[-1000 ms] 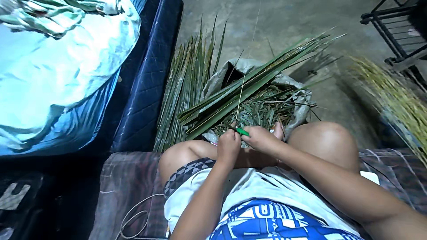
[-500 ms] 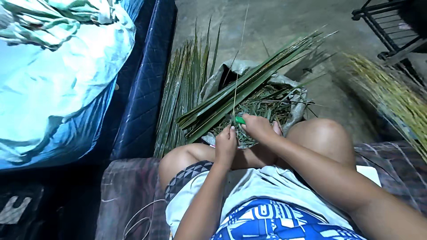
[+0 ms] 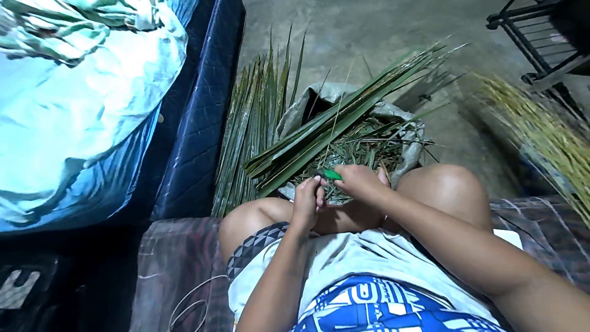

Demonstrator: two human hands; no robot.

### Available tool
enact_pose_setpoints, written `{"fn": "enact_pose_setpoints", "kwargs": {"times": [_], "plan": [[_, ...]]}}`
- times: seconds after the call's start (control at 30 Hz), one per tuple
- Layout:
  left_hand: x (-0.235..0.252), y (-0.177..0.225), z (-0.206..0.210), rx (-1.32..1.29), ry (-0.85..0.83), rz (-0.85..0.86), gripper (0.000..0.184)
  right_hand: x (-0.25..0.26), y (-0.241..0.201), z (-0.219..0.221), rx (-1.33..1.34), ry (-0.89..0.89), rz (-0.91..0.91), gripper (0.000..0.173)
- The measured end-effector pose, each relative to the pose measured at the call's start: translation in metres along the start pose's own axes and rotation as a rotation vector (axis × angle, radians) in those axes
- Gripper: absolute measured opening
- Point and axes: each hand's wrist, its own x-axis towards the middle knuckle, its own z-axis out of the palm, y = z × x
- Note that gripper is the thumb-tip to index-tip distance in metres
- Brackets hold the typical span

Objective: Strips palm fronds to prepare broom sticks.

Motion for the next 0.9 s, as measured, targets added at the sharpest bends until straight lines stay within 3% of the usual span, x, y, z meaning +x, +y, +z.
{"fn": "enact_pose_setpoints", "kwargs": {"times": [0.2,0.27,0.37,0.43,0.6,0.7,0.8,0.9], "plan": [[-0.004,0.0,-0.002,-0.083,-0.055,-0.024,0.041,0.029,0.032,-0.021,0.11,0.276,0.192,0.026],[-0.001,-0.003,-0.002,-0.102,-0.047,-0.027,0.041,0.019,0.026,-0.016,0.117,0.25,0.136,0.025],[0.001,-0.001,-0.003,-0.124,-0.055,-0.033,0.04,-0.002,0.005,-0.004,0.054,0.058,0.015,0.03],[-0.002,-0.001,-0.003,-0.129,-0.085,-0.036,0.041,-0.003,0.003,-0.003,0.027,0.05,0.011,0.03],[-0.012,0.001,-0.004,-0.092,-0.166,-0.053,0.041,0.037,0.06,-0.036,0.235,0.349,0.279,0.03],[-0.013,0.002,-0.004,-0.097,-0.167,-0.051,0.041,0.036,0.075,-0.057,0.403,0.541,0.391,0.034],[-0.01,0.001,-0.007,-0.101,-0.146,-0.026,0.042,0.021,0.071,-0.05,0.485,0.621,0.334,0.036],[-0.004,-0.005,-0.006,-0.1,-0.108,0.041,0.041,0.014,0.058,-0.028,0.609,0.473,0.181,0.037]]}}
